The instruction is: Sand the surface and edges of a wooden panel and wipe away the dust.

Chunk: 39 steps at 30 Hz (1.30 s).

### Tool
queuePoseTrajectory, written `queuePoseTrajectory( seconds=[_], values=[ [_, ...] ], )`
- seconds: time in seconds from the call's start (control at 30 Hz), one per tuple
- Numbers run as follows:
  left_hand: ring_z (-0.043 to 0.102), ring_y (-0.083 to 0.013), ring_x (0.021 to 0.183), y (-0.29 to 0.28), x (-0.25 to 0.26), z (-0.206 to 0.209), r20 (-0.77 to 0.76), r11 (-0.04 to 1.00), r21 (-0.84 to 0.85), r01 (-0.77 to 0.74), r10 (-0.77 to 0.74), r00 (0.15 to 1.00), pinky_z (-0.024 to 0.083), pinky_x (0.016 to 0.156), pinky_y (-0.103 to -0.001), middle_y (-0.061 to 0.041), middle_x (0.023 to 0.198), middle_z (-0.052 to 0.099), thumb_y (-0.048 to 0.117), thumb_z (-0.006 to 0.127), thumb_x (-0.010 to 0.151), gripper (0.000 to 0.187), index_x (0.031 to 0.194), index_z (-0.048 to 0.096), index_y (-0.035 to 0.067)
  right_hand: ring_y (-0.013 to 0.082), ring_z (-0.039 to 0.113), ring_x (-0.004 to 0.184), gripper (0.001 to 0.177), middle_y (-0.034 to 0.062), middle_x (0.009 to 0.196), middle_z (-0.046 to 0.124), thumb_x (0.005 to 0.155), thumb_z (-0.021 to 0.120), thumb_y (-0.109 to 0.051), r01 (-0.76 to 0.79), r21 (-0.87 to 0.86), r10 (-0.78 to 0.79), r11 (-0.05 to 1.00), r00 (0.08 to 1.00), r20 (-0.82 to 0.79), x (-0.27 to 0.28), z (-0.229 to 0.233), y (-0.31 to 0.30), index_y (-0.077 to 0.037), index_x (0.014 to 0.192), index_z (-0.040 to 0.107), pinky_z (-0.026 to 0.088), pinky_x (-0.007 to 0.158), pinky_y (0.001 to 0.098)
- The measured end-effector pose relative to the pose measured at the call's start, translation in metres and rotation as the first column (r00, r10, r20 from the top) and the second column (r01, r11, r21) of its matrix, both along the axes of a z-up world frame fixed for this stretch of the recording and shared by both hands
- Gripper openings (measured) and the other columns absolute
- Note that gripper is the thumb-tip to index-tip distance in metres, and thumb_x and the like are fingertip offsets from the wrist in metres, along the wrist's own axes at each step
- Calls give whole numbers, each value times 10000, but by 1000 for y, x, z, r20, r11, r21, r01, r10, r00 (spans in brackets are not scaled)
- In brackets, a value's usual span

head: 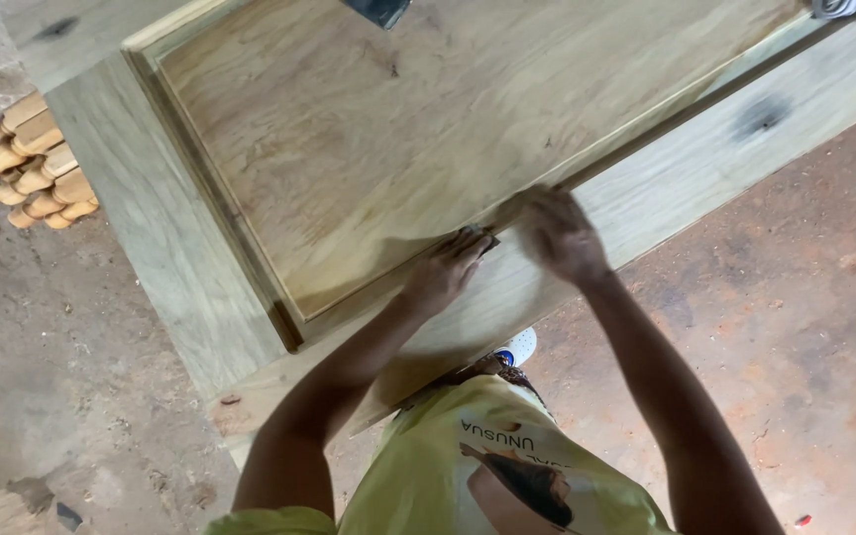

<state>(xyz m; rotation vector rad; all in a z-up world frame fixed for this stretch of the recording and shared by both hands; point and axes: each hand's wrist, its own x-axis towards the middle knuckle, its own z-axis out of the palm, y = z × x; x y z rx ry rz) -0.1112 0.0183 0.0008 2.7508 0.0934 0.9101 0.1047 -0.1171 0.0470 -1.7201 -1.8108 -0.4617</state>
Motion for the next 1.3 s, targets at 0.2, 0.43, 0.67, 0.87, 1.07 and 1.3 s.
queuePoseTrajectory(
  seconds=[0.2, 0.43, 0.67, 0.87, 1.07, 1.3],
  values=[
    [683, -227, 1203, 8, -59, 7, 19, 999, -42, 23, -22, 1000, 504, 1095, -344, -82, 1301, 718, 123, 632, 990, 427, 1412, 644, 190, 358, 609, 1317, 399, 142, 1311, 684, 899, 653, -157, 144, -42, -142, 989, 988, 55, 108, -38, -35, -85, 1283, 734, 409, 1197, 466],
    [637, -294, 1245, 23, -212, 52, -151, 952, -303, -43, -3, 989, 508, 1100, -408, -106, 1351, 694, 95, 599, 960, 393, 1336, 704, 137, 307, 564, 1397, 377, 78, 1383, 678, 976, 661, -265, 372, -131, -361, 919, 928, 95, 118, -39, -48, -199, 1340, 734, 373, 1220, 450],
    [660, -303, 1228, 2, -98, 62, -59, 914, -398, 74, -106, 993, 512, 1093, -448, -137, 1315, 712, 81, 570, 1009, 320, 1291, 721, 76, 347, 574, 1352, 359, 115, 1296, 653, 928, 605, -123, 225, -158, -235, 961, 971, -44, 119, -5, -50, -151, 1266, 724, 402, 1203, 485],
    [700, -253, 1173, -13, 70, 25, -3, 962, -224, 155, -160, 987, 537, 1085, -375, -90, 1263, 738, 45, 654, 953, 278, 1212, 751, 77, 327, 591, 1334, 409, 96, 1274, 652, 912, 600, -75, 222, -133, -230, 966, 972, -53, 172, 2, -61, -187, 1286, 722, 406, 1195, 477],
    [703, -156, 1149, -52, 230, 11, 102, 993, -87, 83, -73, 992, 511, 1101, -309, 12, 1216, 746, 119, 705, 932, 214, 1138, 748, 162, 347, 568, 1375, 412, 127, 1374, 668, 889, 624, -134, 226, -123, -233, 966, 971, -48, 240, 8, -84, -167, 1281, 745, 399, 1194, 488],
    [720, -196, 1090, -83, 373, -46, 89, 999, -11, -43, 44, 995, 604, 903, -325, 16, 1163, 752, 169, 781, 836, 258, 1089, 750, 208, 348, 646, 1275, 273, 125, 1259, 734, 881, 758, -244, 237, 7, -236, 971, 968, -84, 340, -36, -87, -120, 1122, 789, 447, 1145, 488]
  ],
)
